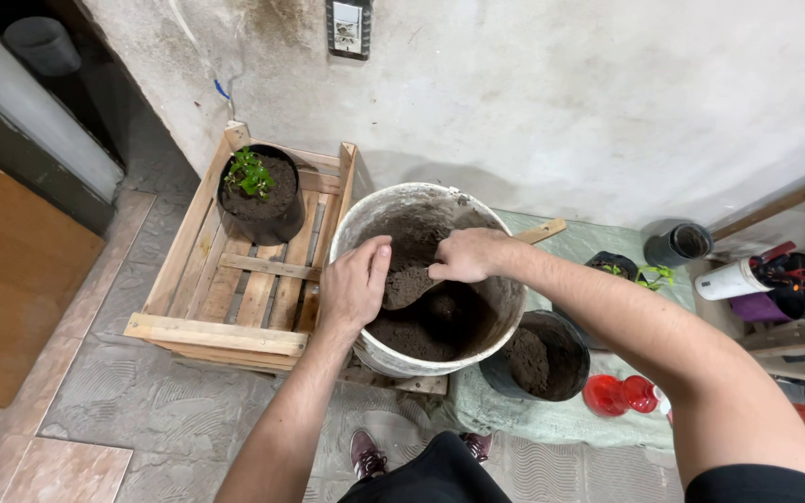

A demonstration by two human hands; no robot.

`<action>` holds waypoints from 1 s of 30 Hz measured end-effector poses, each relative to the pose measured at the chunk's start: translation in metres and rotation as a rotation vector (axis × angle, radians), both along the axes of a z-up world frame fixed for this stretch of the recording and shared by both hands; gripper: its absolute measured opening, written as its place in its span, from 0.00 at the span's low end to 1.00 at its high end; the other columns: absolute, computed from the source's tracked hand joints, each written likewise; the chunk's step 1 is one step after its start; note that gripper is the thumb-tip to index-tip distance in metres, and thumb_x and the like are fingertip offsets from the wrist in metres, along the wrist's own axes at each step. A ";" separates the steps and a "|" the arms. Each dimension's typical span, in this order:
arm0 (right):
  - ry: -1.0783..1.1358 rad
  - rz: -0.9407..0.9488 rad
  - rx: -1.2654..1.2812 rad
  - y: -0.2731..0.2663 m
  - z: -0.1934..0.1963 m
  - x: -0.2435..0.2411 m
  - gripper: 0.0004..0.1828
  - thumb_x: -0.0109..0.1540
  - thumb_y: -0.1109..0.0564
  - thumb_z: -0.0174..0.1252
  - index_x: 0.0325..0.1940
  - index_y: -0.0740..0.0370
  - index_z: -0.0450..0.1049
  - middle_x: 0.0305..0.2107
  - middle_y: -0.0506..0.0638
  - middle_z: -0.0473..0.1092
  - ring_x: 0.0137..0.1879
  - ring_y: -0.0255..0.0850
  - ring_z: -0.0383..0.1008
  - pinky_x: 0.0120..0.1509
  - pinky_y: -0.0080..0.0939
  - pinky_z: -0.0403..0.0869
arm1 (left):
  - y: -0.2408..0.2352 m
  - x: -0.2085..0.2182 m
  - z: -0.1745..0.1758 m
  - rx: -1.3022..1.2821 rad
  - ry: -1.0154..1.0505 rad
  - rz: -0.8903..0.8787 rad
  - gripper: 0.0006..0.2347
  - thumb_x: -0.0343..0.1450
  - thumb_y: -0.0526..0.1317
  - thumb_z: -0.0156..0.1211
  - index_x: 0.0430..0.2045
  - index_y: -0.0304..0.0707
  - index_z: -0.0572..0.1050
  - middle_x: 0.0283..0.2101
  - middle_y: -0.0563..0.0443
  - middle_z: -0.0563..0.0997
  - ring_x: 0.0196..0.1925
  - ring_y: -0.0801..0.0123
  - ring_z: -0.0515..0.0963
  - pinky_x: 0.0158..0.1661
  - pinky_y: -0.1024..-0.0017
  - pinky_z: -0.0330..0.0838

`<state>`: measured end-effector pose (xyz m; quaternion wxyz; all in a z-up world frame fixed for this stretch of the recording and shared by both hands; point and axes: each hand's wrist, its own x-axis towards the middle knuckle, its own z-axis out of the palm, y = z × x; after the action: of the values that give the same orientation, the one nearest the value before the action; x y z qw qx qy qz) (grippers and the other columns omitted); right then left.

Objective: The person fills a black plastic bag with soil from a white bucket using a wooden scoop, adds more soil by hand, and then sprays the surface with water using a spray bottle.

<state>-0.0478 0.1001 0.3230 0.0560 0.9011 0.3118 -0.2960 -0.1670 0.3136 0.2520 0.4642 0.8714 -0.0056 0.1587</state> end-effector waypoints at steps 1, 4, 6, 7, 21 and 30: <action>0.005 -0.018 -0.011 -0.008 0.000 -0.001 0.39 0.67 0.25 0.46 0.37 0.59 0.87 0.38 0.66 0.84 0.55 0.65 0.86 0.57 0.62 0.82 | -0.001 -0.001 0.000 0.060 0.000 -0.013 0.23 0.86 0.56 0.42 0.57 0.47 0.85 0.48 0.41 0.92 0.55 0.43 0.89 0.55 0.45 0.81; 0.024 -0.076 -0.016 -0.036 -0.015 0.002 0.40 0.67 0.25 0.46 0.38 0.61 0.87 0.40 0.68 0.84 0.57 0.66 0.85 0.59 0.62 0.81 | -0.002 0.003 -0.011 0.196 0.026 -0.060 0.23 0.86 0.59 0.41 0.58 0.53 0.84 0.50 0.47 0.91 0.58 0.50 0.88 0.57 0.50 0.82; 0.029 -0.114 -0.006 -0.053 -0.028 0.010 0.40 0.67 0.26 0.46 0.39 0.62 0.87 0.41 0.69 0.83 0.58 0.66 0.85 0.60 0.63 0.81 | -0.002 0.008 -0.013 0.276 0.045 -0.091 0.23 0.85 0.62 0.39 0.57 0.58 0.84 0.50 0.53 0.91 0.59 0.55 0.88 0.57 0.53 0.82; 0.032 -0.127 0.002 -0.062 -0.037 0.013 0.40 0.67 0.25 0.46 0.38 0.62 0.87 0.40 0.68 0.84 0.58 0.66 0.85 0.60 0.63 0.81 | -0.002 0.008 -0.013 0.298 0.058 -0.100 0.24 0.86 0.63 0.38 0.57 0.59 0.84 0.51 0.54 0.91 0.59 0.55 0.88 0.58 0.53 0.82; 0.015 -0.302 0.105 -0.108 -0.028 -0.005 0.40 0.65 0.26 0.48 0.32 0.65 0.86 0.38 0.72 0.82 0.56 0.68 0.85 0.60 0.63 0.80 | -0.006 -0.001 0.012 0.449 0.254 -0.129 0.28 0.85 0.65 0.32 0.58 0.58 0.84 0.49 0.50 0.92 0.60 0.52 0.88 0.60 0.48 0.80; 0.006 -0.318 0.109 -0.103 -0.005 -0.023 0.40 0.64 0.25 0.48 0.32 0.63 0.87 0.38 0.71 0.82 0.56 0.67 0.85 0.59 0.63 0.81 | -0.005 -0.001 0.012 0.461 0.311 -0.129 0.31 0.85 0.68 0.30 0.59 0.57 0.84 0.48 0.45 0.92 0.60 0.48 0.88 0.60 0.44 0.80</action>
<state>-0.0713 -0.0028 0.3181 -0.0416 0.9400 0.1809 -0.2862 -0.1676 0.3082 0.2644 0.2580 0.9657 -0.0256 -0.0120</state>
